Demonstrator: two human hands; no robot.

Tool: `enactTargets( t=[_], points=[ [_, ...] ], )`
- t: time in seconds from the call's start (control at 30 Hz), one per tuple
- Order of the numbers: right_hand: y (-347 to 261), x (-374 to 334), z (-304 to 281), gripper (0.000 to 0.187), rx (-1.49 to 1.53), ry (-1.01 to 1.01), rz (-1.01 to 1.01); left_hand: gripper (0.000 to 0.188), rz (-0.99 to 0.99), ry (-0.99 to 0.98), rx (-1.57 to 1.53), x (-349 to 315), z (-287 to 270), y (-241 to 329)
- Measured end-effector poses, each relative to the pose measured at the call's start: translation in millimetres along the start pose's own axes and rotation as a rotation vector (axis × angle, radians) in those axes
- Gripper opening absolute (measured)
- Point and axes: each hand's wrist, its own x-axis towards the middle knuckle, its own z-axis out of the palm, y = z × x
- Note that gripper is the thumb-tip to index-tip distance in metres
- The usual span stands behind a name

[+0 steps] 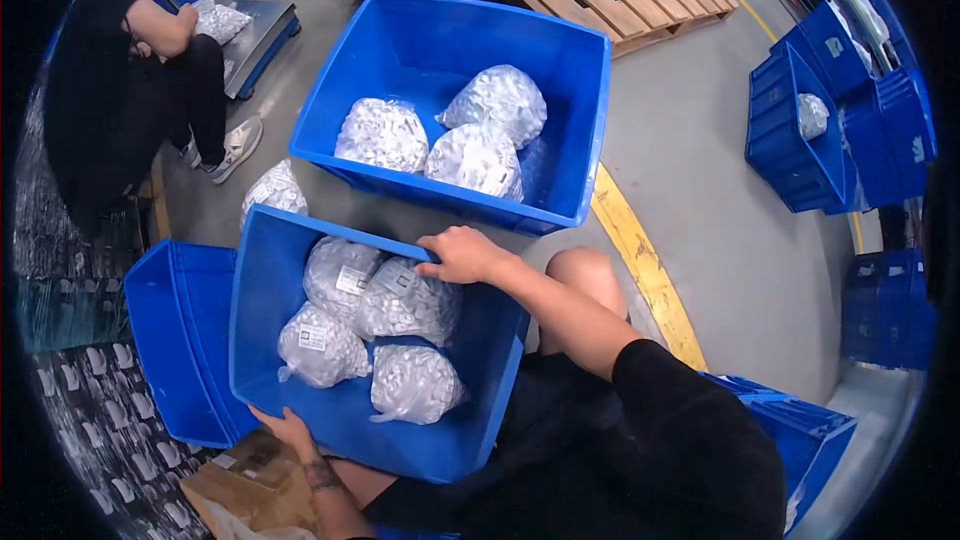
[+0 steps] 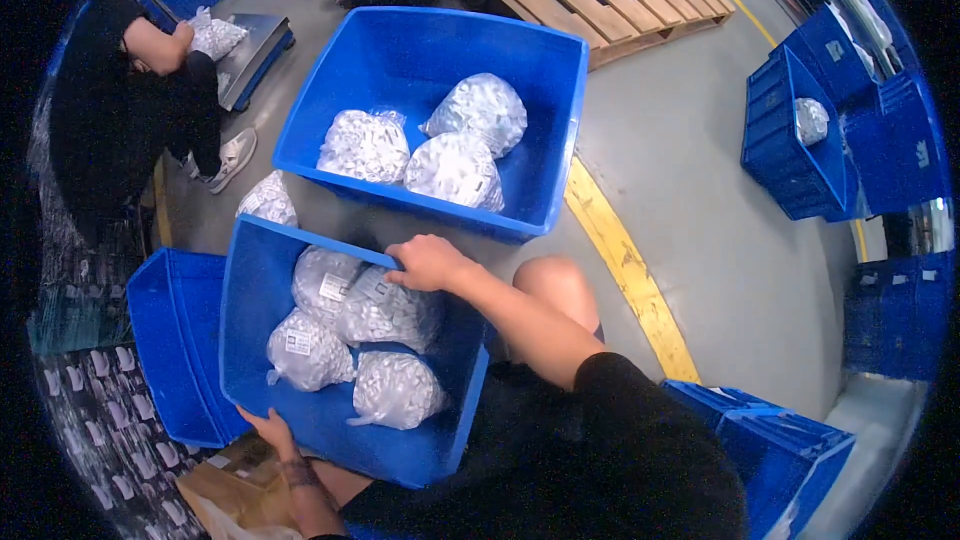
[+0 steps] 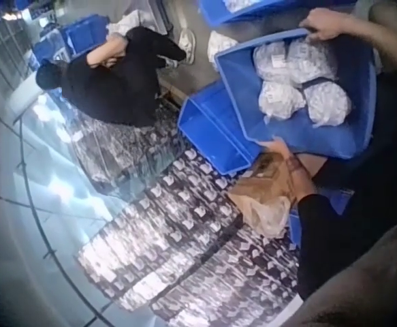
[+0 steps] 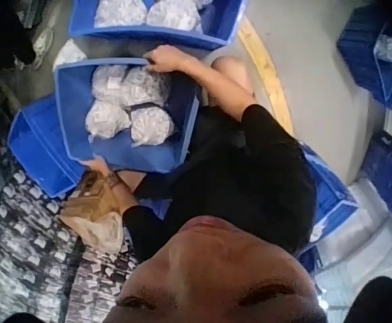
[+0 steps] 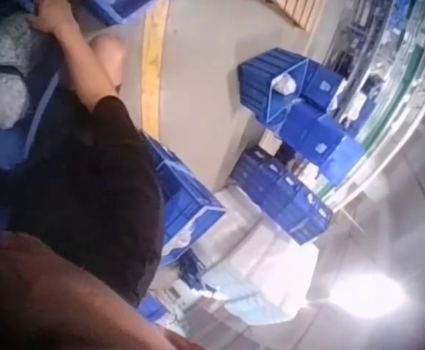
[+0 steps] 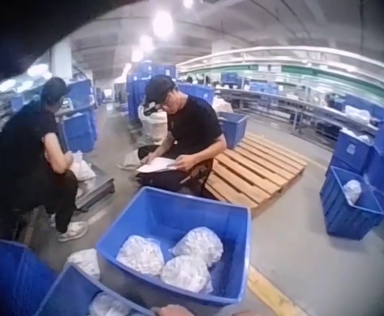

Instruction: Sorting and packing plastic bags containing small metal parts into blue storage bins.

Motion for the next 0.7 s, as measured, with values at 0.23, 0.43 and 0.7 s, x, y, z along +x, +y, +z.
enactTargets(
  t=[0.23, 0.43, 0.7],
  points=[
    [-2, 15, 1, 0.058, 0.064, -0.061, 0.007, 0.081, -0.126, 0.007, 0.046, 2, -2, 14],
    [1, 26, 2, 0.06, 0.138, -0.139, 0.014, 0.082, -0.187, 0.02, 0.121, 3, -1, 19],
    [1, 28, -3, 0.057, 0.176, -0.119, 0.003, 0.082, -0.191, -0.004, 0.176, 6, -3, 24]
  ],
)
